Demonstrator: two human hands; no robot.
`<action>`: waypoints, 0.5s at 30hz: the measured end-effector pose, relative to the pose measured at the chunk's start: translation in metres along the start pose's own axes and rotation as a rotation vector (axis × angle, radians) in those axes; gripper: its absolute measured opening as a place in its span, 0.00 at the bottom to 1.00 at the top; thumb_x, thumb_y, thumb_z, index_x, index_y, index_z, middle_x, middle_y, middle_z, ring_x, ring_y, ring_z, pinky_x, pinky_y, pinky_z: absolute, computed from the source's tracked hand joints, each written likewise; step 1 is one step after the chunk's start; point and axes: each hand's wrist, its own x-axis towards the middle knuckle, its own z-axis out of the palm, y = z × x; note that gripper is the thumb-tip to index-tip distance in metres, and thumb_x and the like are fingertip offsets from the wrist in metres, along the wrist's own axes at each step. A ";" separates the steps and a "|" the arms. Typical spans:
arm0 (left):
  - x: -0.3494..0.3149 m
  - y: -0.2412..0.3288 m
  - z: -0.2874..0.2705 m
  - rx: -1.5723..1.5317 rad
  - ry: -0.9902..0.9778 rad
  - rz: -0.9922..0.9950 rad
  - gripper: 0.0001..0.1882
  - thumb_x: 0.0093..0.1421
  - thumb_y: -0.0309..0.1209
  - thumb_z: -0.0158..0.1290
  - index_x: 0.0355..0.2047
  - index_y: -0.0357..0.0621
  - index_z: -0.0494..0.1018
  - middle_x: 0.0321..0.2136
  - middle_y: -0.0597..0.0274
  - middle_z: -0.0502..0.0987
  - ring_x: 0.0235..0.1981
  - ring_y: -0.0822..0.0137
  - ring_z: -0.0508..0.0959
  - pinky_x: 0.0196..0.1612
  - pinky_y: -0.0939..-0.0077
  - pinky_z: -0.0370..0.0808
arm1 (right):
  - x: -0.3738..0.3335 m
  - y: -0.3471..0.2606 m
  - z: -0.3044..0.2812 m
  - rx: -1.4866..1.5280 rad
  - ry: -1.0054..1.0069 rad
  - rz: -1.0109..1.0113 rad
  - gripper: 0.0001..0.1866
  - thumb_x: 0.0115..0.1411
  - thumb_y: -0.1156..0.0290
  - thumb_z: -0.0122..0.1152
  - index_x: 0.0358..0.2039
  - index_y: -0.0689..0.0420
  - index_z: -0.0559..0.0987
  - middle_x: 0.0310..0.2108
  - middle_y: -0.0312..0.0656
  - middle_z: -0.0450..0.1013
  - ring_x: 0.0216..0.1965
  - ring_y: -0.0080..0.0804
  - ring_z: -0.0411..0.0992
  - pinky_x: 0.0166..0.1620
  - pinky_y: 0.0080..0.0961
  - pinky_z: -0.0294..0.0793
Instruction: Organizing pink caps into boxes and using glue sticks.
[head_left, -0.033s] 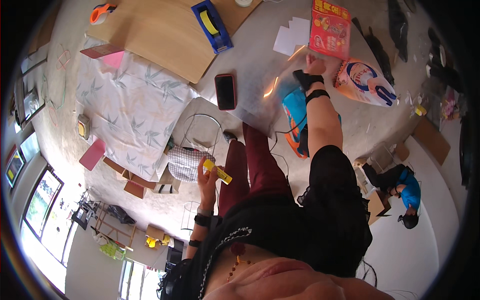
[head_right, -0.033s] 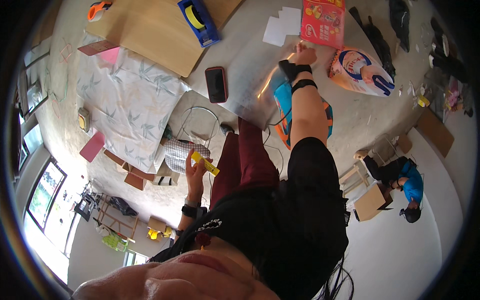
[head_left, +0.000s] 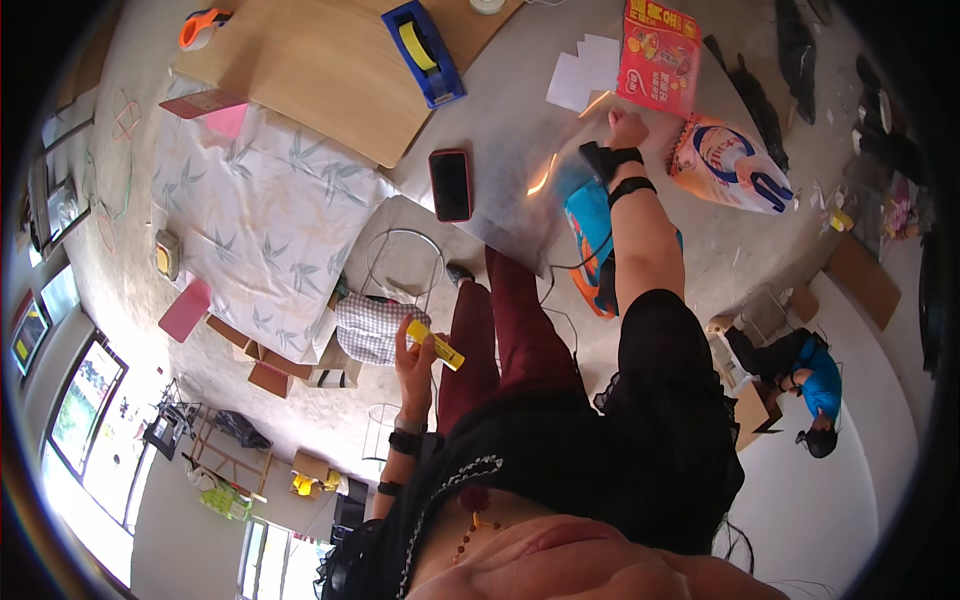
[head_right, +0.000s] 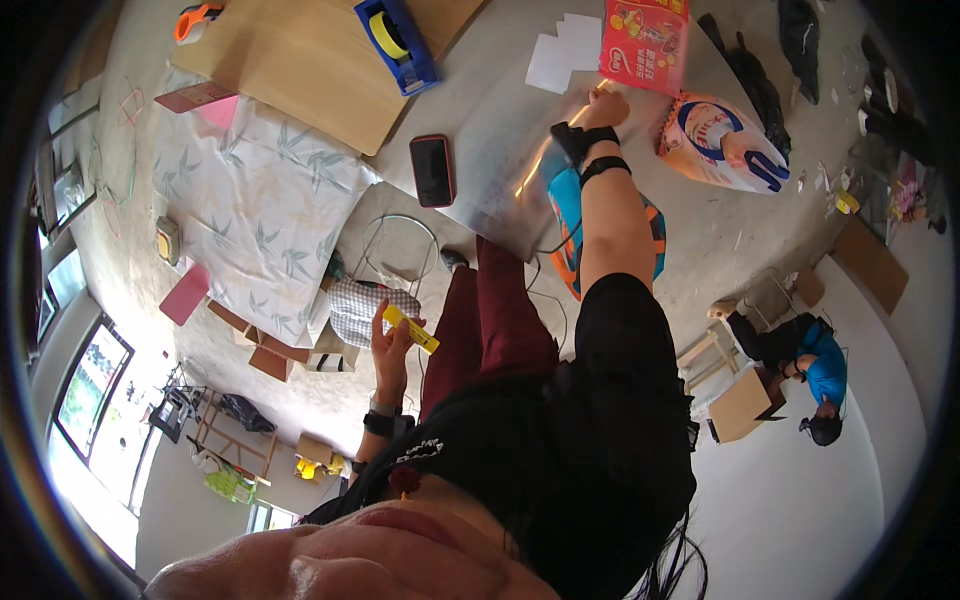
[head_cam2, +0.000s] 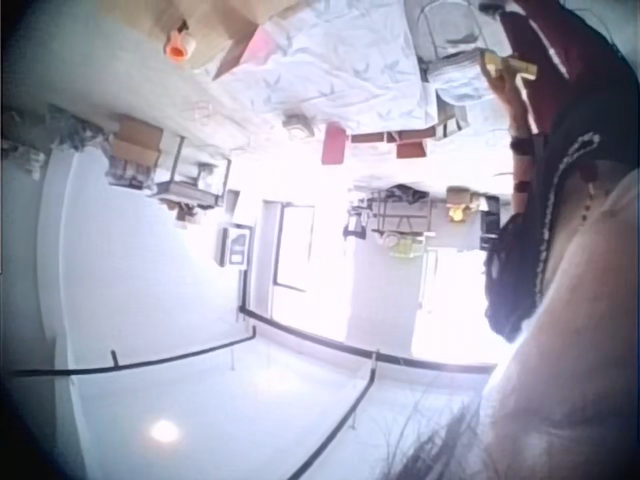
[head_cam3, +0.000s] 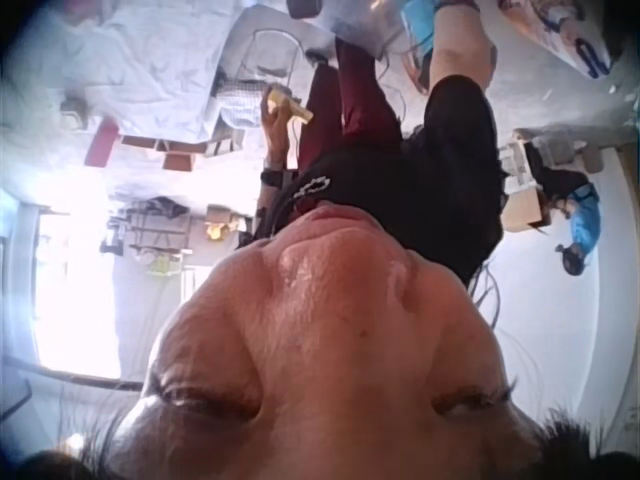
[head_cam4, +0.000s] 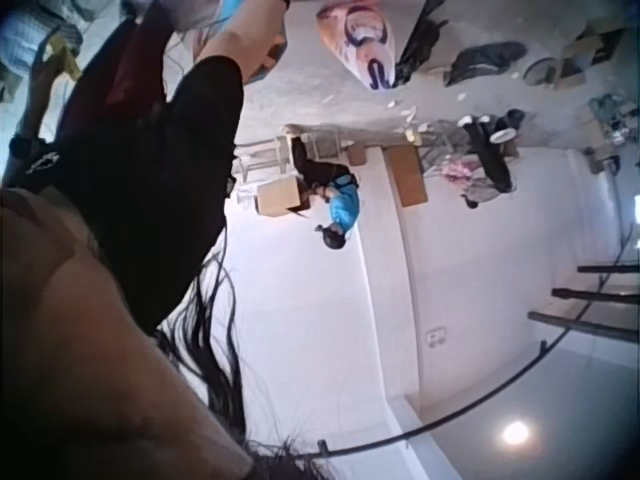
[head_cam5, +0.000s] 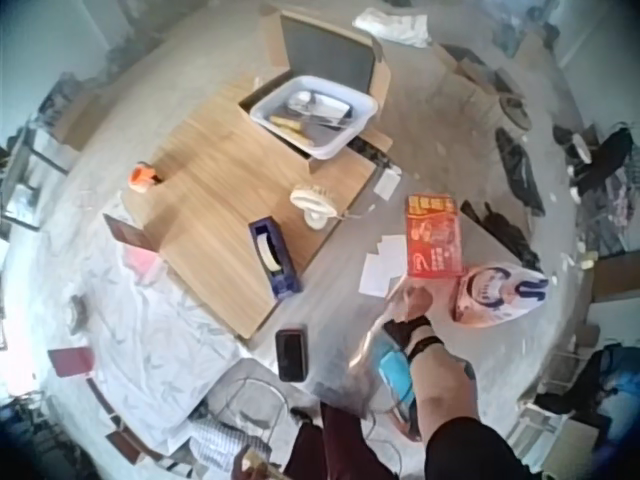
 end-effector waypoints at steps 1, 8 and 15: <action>-0.001 0.001 -0.002 0.011 0.008 -0.011 0.31 0.65 0.30 0.47 0.64 0.47 0.47 0.36 0.52 0.76 0.42 0.60 0.78 0.47 0.66 0.75 | -0.002 0.011 0.009 -0.362 -0.060 -0.110 0.18 0.61 0.66 0.42 0.45 0.67 0.70 0.43 0.53 0.71 0.42 0.50 0.73 0.41 0.41 0.76; 0.004 -0.008 -0.009 0.018 0.075 -0.081 0.31 0.65 0.29 0.47 0.64 0.46 0.46 0.37 0.51 0.76 0.43 0.60 0.78 0.48 0.65 0.75 | 0.030 0.041 0.063 -1.519 -0.290 -0.870 0.27 0.52 0.61 0.63 0.48 0.63 0.70 0.44 0.55 0.71 0.47 0.52 0.69 0.47 0.43 0.70; 0.009 -0.012 -0.006 0.007 0.100 -0.086 0.29 0.65 0.30 0.47 0.62 0.41 0.49 0.35 0.47 0.78 0.39 0.62 0.79 0.45 0.69 0.76 | 0.008 0.044 0.072 -1.828 -0.305 -0.828 0.32 0.51 0.58 0.64 0.53 0.59 0.67 0.49 0.50 0.67 0.51 0.51 0.65 0.49 0.46 0.69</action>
